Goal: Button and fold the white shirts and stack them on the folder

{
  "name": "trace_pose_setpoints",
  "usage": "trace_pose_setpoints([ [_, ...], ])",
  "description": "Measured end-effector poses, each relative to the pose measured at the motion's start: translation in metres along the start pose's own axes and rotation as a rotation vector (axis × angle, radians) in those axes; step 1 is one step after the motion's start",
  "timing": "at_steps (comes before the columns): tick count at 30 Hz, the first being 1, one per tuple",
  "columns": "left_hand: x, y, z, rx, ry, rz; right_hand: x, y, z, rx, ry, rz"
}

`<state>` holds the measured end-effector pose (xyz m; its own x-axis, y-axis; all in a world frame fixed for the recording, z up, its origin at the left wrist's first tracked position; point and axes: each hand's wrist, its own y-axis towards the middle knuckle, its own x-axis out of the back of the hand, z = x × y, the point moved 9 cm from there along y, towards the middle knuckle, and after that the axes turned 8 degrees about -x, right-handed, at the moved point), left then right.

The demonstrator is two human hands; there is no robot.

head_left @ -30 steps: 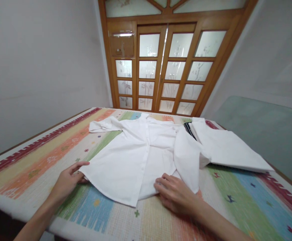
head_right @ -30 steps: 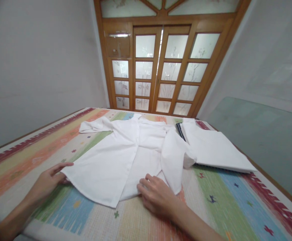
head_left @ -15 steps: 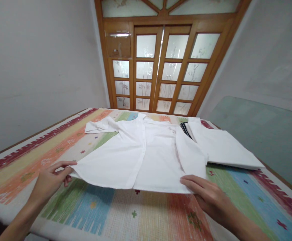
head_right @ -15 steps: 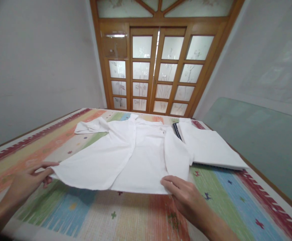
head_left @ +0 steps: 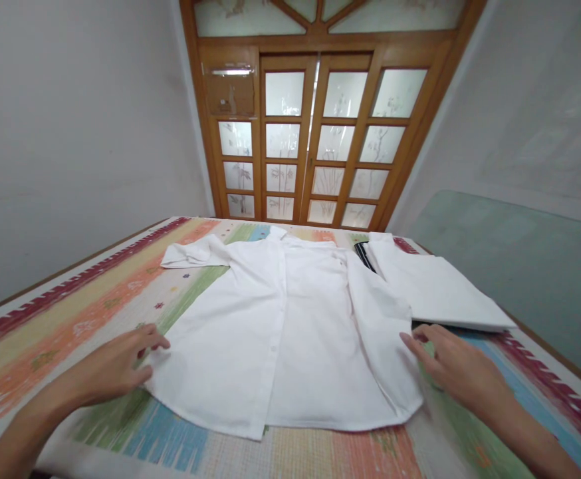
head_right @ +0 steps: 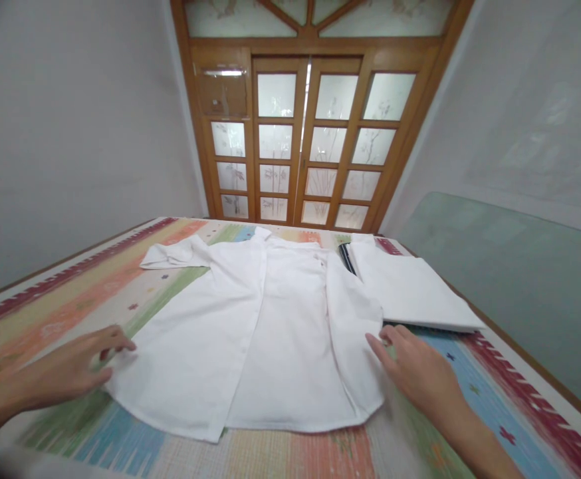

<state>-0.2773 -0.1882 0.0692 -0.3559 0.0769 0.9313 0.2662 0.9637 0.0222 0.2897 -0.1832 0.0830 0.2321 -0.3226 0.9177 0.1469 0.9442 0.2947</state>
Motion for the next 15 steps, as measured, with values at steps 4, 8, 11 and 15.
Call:
trace_pose_setpoints([
  [4, 0.008, 0.044, -0.036, -0.113, 0.01, -0.042, -0.03, 0.018, -0.04, -0.235, 0.211, 0.178],
  [8, -0.011, 0.108, -0.057, -0.199, -0.013, 0.033, -0.051, 0.014, -0.041, -0.488, 0.677, 0.29],
  [11, -0.024, 0.162, -0.049, -0.179, 0.073, 0.013, -0.06, 0.004, -0.035, -0.66, 0.999, 0.279],
  [15, -0.026, 0.223, -0.014, -0.02, 0.15, -0.098, -0.067, -0.003, -0.034, -0.751, 1.218, 0.223],
])
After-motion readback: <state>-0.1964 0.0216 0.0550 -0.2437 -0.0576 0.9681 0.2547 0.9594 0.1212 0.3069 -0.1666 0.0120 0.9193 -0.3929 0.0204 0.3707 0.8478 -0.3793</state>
